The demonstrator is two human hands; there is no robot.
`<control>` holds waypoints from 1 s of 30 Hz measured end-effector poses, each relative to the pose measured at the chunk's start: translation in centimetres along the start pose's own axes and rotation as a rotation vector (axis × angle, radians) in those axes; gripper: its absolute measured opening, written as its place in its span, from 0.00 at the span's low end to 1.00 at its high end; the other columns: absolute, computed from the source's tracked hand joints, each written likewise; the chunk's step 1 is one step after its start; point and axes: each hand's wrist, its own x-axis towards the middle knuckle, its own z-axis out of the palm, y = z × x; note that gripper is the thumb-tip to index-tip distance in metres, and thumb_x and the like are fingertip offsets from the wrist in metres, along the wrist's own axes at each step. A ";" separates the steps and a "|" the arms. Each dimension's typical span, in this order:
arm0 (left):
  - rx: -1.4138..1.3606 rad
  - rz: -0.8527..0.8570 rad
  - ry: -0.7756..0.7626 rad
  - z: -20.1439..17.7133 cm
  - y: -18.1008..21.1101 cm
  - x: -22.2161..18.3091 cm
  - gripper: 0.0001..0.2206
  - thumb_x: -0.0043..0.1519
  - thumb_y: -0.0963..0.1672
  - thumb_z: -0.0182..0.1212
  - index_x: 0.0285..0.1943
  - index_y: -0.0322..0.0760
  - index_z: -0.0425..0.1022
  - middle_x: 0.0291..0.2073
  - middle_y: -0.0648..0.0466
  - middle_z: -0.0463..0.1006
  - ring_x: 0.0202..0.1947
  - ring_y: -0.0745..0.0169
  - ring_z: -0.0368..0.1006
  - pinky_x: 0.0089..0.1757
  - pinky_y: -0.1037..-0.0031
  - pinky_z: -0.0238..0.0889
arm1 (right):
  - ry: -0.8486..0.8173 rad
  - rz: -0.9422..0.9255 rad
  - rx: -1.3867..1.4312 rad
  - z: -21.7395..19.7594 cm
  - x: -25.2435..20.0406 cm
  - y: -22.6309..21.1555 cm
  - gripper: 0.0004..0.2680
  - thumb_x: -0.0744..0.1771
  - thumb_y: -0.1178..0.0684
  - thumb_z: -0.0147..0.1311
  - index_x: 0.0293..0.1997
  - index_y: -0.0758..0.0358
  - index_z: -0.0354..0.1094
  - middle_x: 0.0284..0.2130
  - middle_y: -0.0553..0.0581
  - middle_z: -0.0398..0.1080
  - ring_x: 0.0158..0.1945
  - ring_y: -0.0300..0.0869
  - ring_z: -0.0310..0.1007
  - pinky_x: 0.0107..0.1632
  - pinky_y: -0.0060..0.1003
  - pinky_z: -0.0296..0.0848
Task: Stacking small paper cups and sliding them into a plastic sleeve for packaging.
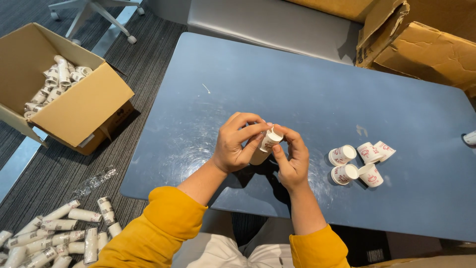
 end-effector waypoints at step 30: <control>-0.148 -0.097 0.004 1.1 -1.4 -0.8 0.03 0.62 0.40 0.62 0.37 0.33 0.73 0.38 0.51 0.77 0.37 0.60 0.70 0.37 0.73 0.63 | -0.092 0.063 -0.064 -0.3 0.8 -1.8 0.14 0.67 0.58 0.56 0.59 0.65 0.69 0.53 0.59 0.75 0.54 0.43 0.72 0.61 0.38 0.68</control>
